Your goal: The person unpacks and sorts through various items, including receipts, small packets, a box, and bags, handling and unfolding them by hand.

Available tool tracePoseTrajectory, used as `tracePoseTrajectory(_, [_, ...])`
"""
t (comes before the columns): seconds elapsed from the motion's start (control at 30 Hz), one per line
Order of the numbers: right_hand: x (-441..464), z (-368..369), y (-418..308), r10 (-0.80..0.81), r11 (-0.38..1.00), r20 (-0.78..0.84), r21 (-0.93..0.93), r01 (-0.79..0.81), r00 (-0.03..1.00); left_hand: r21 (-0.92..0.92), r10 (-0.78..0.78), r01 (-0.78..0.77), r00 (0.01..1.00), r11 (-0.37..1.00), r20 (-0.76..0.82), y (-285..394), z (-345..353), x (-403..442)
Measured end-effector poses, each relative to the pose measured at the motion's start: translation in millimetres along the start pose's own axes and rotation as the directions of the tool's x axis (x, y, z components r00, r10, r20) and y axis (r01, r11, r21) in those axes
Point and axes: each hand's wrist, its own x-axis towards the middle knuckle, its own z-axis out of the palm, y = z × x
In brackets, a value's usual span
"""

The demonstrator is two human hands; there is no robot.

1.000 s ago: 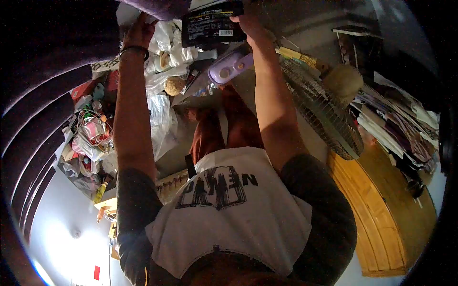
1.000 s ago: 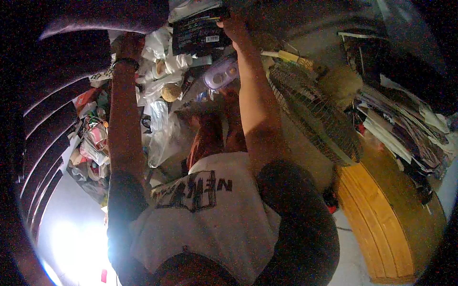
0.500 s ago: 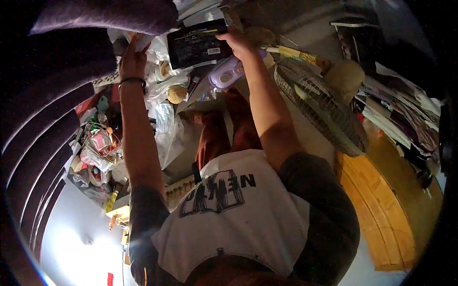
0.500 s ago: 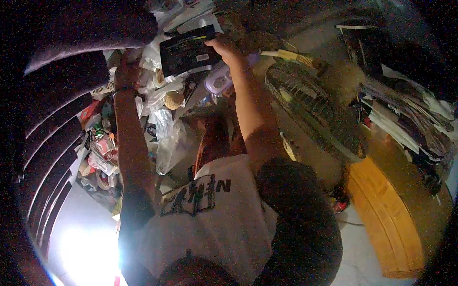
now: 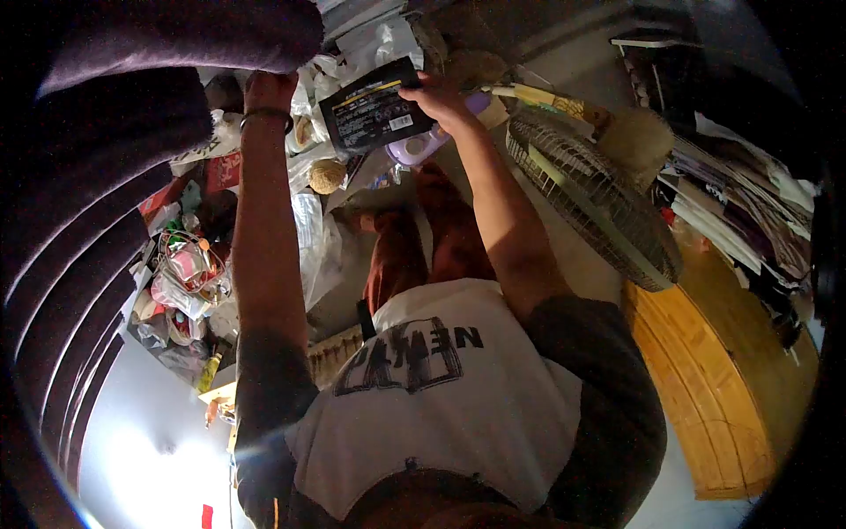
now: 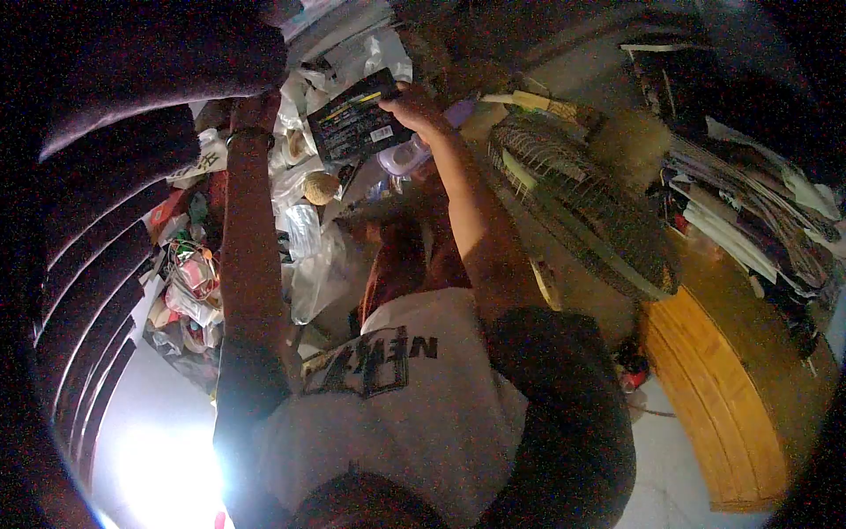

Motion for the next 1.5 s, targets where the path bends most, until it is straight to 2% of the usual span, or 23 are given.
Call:
tracePoseTrajectory(0.07, [19.8, 1.2, 15.5, -0.008, 0.999, 0.103, 0.049, 0.003, 0.995, 0.486, -0.078, -0.044, 0.971, 0.873, 0.228, 73.2, -29.9, 12.8])
tracePoseTrajectory(0.13, [58.0, 11.6, 56.4, -0.009, 0.977, 0.237, 0.21, -0.042, 0.972, -0.017, -0.037, 0.038, 0.998, 0.999, 0.053, 29.2, 0.0, 10.3])
tracePoseTrajectory(0.2, [60.0, 25.8, 50.2, -0.046, 0.999, 0.043, 0.021, 0.045, 0.998, -0.329, -0.09, 0.089, 0.996, 0.94, 0.013, 16.4, 2.2, 14.5])
tracePoseTrajectory(0.27, [78.1, 33.3, 49.6, -0.049, 0.982, 0.031, -0.18, 0.053, 0.998, 0.403, -0.111, 0.047, 0.984, 0.914, 0.138, 81.6, -52.3, -0.5])
tracePoseTrajectory(0.3, [81.0, 38.7, 47.1, -0.048, 0.968, -0.026, -0.246, 0.04, 0.999, 0.311, -0.189, 0.144, 0.974, 0.939, 0.12, 90.4, -60.8, -10.7])
tracePoseTrajectory(0.33, [84.1, 43.0, 41.6, -0.05, 0.95, -0.08, -0.312, 0.022, 0.996, -0.245, -0.418, 0.448, 0.893, 0.86, 0.166, 96.2, -64.4, -13.8])
tracePoseTrajectory(0.37, [87.0, 44.2, 36.3, -0.054, 0.926, -0.132, -0.377, 0.0, 0.99, -0.777, -0.622, 0.561, 0.725, 0.284, 0.296, 101.7, -69.3, -17.5])
tracePoseTrajectory(0.4, [68.3, 43.0, 13.5, -0.04, 0.897, -0.185, -0.44, -0.047, 0.982, -0.873, -0.701, 0.486, 0.611, -0.034, 0.368, 116.2, -82.9, -20.8])
tracePoseTrajectory(0.53, [78.1, 48.6, -9.6, -0.553, 0.76, -0.459, -0.619, 0.196, 0.695, -0.873, -0.704, 0.485, 0.603, -0.051, 0.376, 142.4, -115.4, -54.2])
tracePoseTrajectory(0.6, [93.6, 50.5, -27.7, -0.781, 0.618, -0.519, -0.727, 0.301, 0.349, -0.51, -0.705, 0.685, 0.681, 0.52, 0.197, 141.9, -126.4, -78.6])
tracePoseTrajectory(0.7, [101.4, 45.3, -73.5, -0.774, 0.592, -0.409, -0.738, 0.324, 0.483, -0.231, -0.649, 0.663, 0.747, 0.712, 0.143, 139.2, -137.5, -108.0])
tracePoseTrajectory(0.77, [105.9, 52.4, -88.7, -0.805, 0.567, -0.422, -0.753, 0.334, 0.416, -0.472, -0.734, 0.701, 0.662, 0.535, 0.151, 137.4, -136.0, -112.3])
tracePoseTrajectory(0.83, [129.4, 53.6, -90.3, -0.831, 0.501, -0.355, -0.814, 0.295, 0.429, -0.81, -0.852, 0.58, 0.464, 0.085, 0.243, 154.8, -129.0, -105.3])
tracePoseTrajectory(0.93, [149.1, 37.6, -94.1, -0.767, 0.492, -0.188, -0.786, 0.375, 0.613, -0.695, -0.826, 0.672, 0.526, 0.256, 0.205, 167.9, -125.1, -92.4])
tracePoseTrajectory(1.1, [175.3, 36.0, -70.7, -0.938, 0.31, -0.237, -0.898, 0.311, 0.252, -0.735, -0.796, 0.634, 0.562, 0.24, 0.225, 170.8, -106.9, -58.9])
tracePoseTrajectory(1.17, [166.2, 32.0, -79.7, -0.92, 0.324, -0.227, -0.899, 0.296, 0.318, -0.714, -0.791, 0.652, 0.565, 0.256, 0.233, 155.1, -96.1, -50.3])
tracePoseTrajectory(1.23, [167.2, 37.5, -95.7, -0.783, 0.446, -0.22, -0.851, 0.278, 0.582, -0.841, -0.8, 0.541, 0.506, 0.004, 0.322, 150.7, -88.4, -41.1])
tracePoseTrajectory(1.3, [131.5, 26.0, -112.1, -0.588, 0.587, -0.233, -0.781, 0.211, 0.774, -0.828, -0.793, 0.561, 0.498, -0.014, 0.351, 134.0, -83.1, -38.5])
tracePoseTrajectory(1.37, [110.3, 22.3, -96.2, -0.599, 0.709, -0.415, -0.672, 0.214, 0.685, -0.855, -0.722, 0.508, 0.551, -0.107, 0.418, 94.1, -69.8, -49.7])
tracePoseTrajectory(1.4, [114.4, 32.3, -60.7, -0.66, 0.743, -0.59, -0.605, 0.286, 0.466, -0.656, -0.584, 0.596, 0.762, 0.463, 0.281, 71.7, -51.5, -53.2])
tracePoseTrajectory(1.43, [114.5, 32.4, -40.9, -0.647, 0.747, -0.731, -0.55, 0.373, 0.216, -0.245, -0.397, 0.415, 0.91, 0.876, 0.12, 48.7, -33.1, -57.2])
tracePoseTrajectory(1.47, [93.3, 26.0, -39.5, -0.558, 0.816, -0.781, -0.457, 0.353, 0.281, -0.379, -0.373, 0.365, 0.926, 0.85, 0.056, 47.2, -17.7, -49.2])
tracePoseTrajectory(1.5, [68.1, 22.1, -37.4, -0.462, 0.875, -0.818, -0.357, 0.327, 0.343, -0.282, -0.288, 0.274, 0.958, 0.919, -0.008, 47.7, -4.8, -41.1])
